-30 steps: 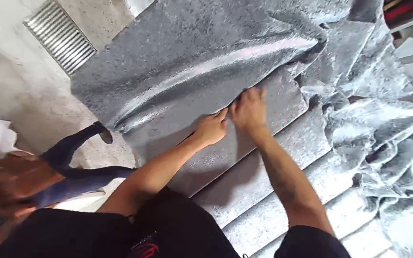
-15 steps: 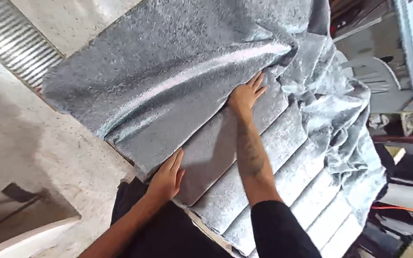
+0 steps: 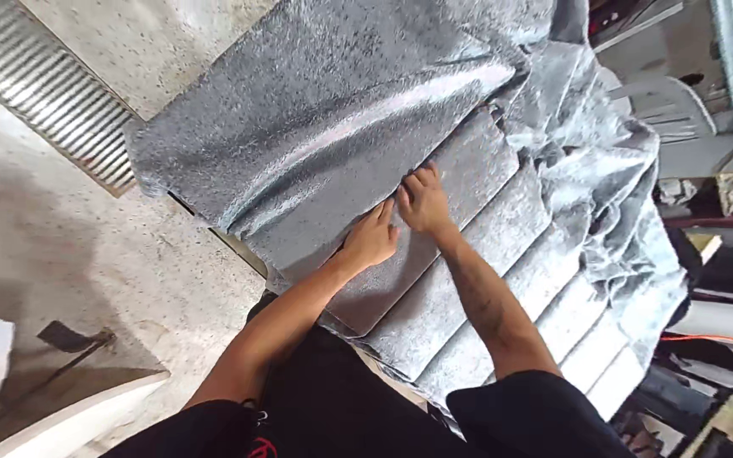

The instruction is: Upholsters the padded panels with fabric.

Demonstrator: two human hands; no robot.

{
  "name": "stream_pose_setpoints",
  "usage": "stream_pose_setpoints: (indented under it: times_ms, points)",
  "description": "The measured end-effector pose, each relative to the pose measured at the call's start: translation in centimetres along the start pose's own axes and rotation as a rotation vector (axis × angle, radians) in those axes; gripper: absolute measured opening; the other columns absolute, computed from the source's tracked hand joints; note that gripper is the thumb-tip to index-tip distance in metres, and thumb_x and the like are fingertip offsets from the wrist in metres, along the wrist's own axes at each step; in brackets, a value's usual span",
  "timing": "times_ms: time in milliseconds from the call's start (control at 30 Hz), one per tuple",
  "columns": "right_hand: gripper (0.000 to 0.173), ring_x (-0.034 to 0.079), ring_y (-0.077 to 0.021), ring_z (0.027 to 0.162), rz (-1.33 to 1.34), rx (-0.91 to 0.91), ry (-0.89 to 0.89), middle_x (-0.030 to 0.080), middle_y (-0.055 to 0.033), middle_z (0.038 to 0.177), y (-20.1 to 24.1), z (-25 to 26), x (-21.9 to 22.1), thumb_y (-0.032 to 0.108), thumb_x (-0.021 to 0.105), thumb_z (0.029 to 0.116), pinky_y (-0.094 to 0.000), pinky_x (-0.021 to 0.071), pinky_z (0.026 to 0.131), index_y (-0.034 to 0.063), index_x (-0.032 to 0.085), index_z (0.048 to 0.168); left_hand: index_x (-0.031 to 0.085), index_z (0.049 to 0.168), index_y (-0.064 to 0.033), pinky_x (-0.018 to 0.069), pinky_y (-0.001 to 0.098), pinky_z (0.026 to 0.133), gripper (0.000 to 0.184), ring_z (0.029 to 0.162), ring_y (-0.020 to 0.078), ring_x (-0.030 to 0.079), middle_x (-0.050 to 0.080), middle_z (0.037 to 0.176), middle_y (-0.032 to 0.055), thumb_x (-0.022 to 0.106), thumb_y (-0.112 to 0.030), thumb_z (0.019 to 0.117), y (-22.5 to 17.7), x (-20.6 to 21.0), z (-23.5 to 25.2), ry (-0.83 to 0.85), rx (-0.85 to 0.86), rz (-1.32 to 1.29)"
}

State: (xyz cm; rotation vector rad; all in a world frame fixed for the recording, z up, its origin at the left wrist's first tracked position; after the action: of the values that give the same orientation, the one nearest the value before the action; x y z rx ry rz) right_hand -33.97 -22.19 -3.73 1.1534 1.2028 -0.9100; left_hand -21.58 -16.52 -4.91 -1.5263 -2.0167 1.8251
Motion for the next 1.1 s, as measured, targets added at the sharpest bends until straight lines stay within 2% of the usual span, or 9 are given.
stream_pose_setpoints:
  times_ms: [133, 200, 400, 500, 733, 833, 933, 1033, 1100]
  points:
    - [0.071, 0.034, -0.0395, 0.149, -0.153, 0.125, 0.049, 0.049, -0.0201, 0.152, -9.0, 3.7, -1.1, 0.061, 0.027, 0.0995, -0.0698, 0.0135, 0.121, 0.0081, 0.060, 0.134, 0.022, 0.165, -0.0126, 0.0473, 0.0464, 0.111, 0.067, 0.141, 0.0246, 0.050, 0.034, 0.166, 0.0095, 0.042, -0.038, 0.1062, -1.9, 1.5, 6.9, 0.003, -0.005, 0.003]
    - [0.061, 0.042, -0.0380, 0.144, -0.082, 0.152, -0.011, 0.054, -0.0204, 0.146, -8.2, 3.3, -1.5, 0.050, 0.034, 0.1018, -0.0670, 0.0193, 0.121, 0.0046, 0.062, 0.132, 0.020, 0.165, -0.0135, 0.0465, 0.0477, 0.112, 0.067, 0.143, 0.0256, 0.048, 0.033, 0.166, 0.0095, 0.045, -0.033, 0.1056, -2.0, 1.0, 6.5, 0.031, 0.029, -0.008]
    - [0.031, 0.063, -0.0319, 0.118, 0.248, 0.015, -0.060, 0.072, -0.0159, 0.110, 6.1, -3.1, 0.1, 0.022, 0.051, 0.1013, -0.0472, 0.0463, 0.110, 0.0011, 0.073, 0.099, 0.032, 0.162, -0.0112, 0.0347, 0.0427, 0.123, 0.053, 0.147, 0.0213, 0.043, 0.040, 0.163, 0.0100, 0.034, -0.028, 0.1114, 3.2, -2.0, -9.0, 0.099, -0.041, -0.140]
    - [0.028, 0.066, -0.0291, 0.112, 0.308, -0.011, -0.091, 0.072, -0.0129, 0.103, 11.9, -5.9, 1.6, 0.019, 0.053, 0.0993, -0.0450, 0.0502, 0.103, 0.0028, 0.073, 0.088, 0.036, 0.161, -0.0156, 0.0363, 0.0432, 0.122, 0.051, 0.145, 0.0195, 0.047, 0.046, 0.160, 0.0065, 0.034, -0.029, 0.1116, 6.6, -1.7, -15.8, 0.054, -0.140, -0.190]
    - [0.028, 0.064, -0.0300, 0.113, 0.371, -0.026, 0.072, 0.071, -0.0126, 0.105, 21.6, -10.8, 3.4, 0.024, 0.055, 0.0969, -0.0479, 0.0504, 0.102, 0.0052, 0.074, 0.089, 0.041, 0.158, -0.0101, 0.0358, 0.0430, 0.122, 0.049, 0.142, 0.0209, 0.050, 0.052, 0.154, 0.0114, 0.038, -0.024, 0.1105, 8.3, -1.0, -19.4, -0.023, -0.223, -0.203]
    - [0.032, 0.062, -0.0338, 0.120, 0.389, -0.063, 0.202, 0.071, -0.0159, 0.114, 27.2, -12.9, 4.0, 0.026, 0.052, 0.0980, -0.0499, 0.0481, 0.106, 0.0037, 0.074, 0.097, 0.037, 0.160, -0.0137, 0.0359, 0.0474, 0.122, 0.053, 0.143, 0.0236, 0.049, 0.051, 0.155, 0.0125, 0.037, -0.034, 0.1115, 10.0, -0.7, -25.9, 0.059, -0.371, -0.203]
    - [0.035, 0.063, -0.0348, 0.118, 0.442, -0.208, 0.271, 0.071, -0.0175, 0.111, 31.5, -14.5, 4.3, 0.026, 0.049, 0.0988, -0.0491, 0.0442, 0.110, 0.0015, 0.073, 0.095, 0.047, 0.155, -0.0126, 0.0402, 0.0493, 0.118, 0.056, 0.138, 0.0236, 0.055, 0.059, 0.146, 0.0134, 0.040, -0.044, 0.1098, 11.4, -1.7, -30.8, 0.039, -0.461, -0.192]
    - [0.038, 0.068, -0.0278, 0.111, 0.680, -0.264, 0.137, 0.075, -0.0127, 0.102, 30.5, -15.3, 2.7, 0.028, 0.049, 0.1030, -0.0445, 0.0453, 0.111, 0.0029, 0.075, 0.089, 0.070, 0.129, -0.0050, 0.0564, 0.0434, 0.101, 0.042, 0.109, 0.0185, 0.072, 0.075, 0.115, 0.0111, 0.050, -0.035, 0.1075, 8.9, -6.2, -30.3, -0.288, -0.244, 0.000]
    - [0.036, 0.064, -0.0274, 0.123, 0.577, 0.028, -0.054, 0.071, -0.0143, 0.121, 24.1, -14.2, 0.1, 0.028, 0.049, 0.1029, -0.0445, 0.0500, 0.108, 0.0019, 0.073, 0.105, 0.065, 0.134, -0.0017, 0.0536, 0.0404, 0.108, 0.039, 0.122, 0.0177, 0.066, 0.070, 0.130, 0.0116, 0.051, -0.026, 0.1070, 5.4, -6.6, -26.4, -0.330, 0.051, -0.030]
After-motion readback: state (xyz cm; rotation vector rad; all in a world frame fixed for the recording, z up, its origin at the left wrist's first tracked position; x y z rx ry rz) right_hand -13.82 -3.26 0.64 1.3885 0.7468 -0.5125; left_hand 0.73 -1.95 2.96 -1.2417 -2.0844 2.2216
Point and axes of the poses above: each hand's wrist, its own z-axis towards the middle knuckle, its own x-axis out of the palm, y = z × x, the point moved 10 cm from there along z, towards the middle knuckle
